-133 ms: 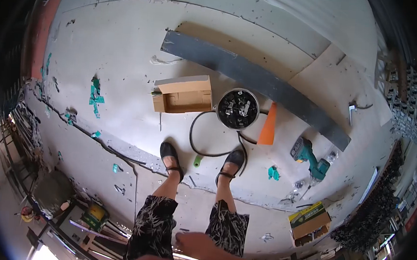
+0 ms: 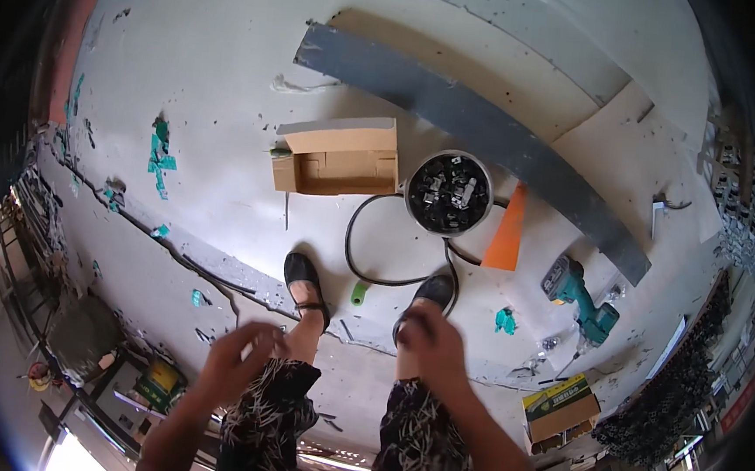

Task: The person sorts a variety of small black and silver metal parts from a circular tray onto a work surface and then places the black parts into a cardboard box.

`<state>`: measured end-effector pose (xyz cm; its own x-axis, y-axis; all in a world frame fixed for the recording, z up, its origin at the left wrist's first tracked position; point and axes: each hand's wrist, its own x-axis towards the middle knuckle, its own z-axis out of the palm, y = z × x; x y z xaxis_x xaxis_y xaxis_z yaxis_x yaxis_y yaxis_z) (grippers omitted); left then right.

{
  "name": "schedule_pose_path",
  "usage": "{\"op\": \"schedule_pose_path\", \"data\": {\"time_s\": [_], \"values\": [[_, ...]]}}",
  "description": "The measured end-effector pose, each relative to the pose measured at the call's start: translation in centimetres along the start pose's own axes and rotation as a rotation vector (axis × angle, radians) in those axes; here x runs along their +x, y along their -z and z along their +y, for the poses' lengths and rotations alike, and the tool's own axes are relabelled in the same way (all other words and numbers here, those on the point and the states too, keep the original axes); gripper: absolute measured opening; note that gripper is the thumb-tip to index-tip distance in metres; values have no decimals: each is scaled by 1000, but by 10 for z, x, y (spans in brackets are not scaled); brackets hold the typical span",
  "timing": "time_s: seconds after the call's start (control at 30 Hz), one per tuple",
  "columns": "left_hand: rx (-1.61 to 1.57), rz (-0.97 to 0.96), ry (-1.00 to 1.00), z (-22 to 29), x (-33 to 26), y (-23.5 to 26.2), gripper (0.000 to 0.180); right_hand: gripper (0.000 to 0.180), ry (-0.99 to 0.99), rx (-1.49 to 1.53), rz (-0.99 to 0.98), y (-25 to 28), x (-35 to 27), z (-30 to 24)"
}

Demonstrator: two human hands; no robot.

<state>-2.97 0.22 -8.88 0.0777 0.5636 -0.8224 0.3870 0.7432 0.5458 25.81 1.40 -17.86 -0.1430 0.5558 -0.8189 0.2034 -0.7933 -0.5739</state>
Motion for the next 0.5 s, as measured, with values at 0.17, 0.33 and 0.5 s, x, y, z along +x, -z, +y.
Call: {"op": "schedule_pose_path", "data": {"time_s": [0.17, 0.33, 0.5], "values": [[-553, 98, 381, -105, 208, 23, 46, 21, -272, 382, 264, 78, 141, 74], [-852, -36, 446, -154, 299, -3, 66, 25, -522, 633, 188, 82, 202, 129], [-1092, 43, 288, -163, 342, -17, 40, 33, -471, 666, -20, 116, 237, 122]]}}
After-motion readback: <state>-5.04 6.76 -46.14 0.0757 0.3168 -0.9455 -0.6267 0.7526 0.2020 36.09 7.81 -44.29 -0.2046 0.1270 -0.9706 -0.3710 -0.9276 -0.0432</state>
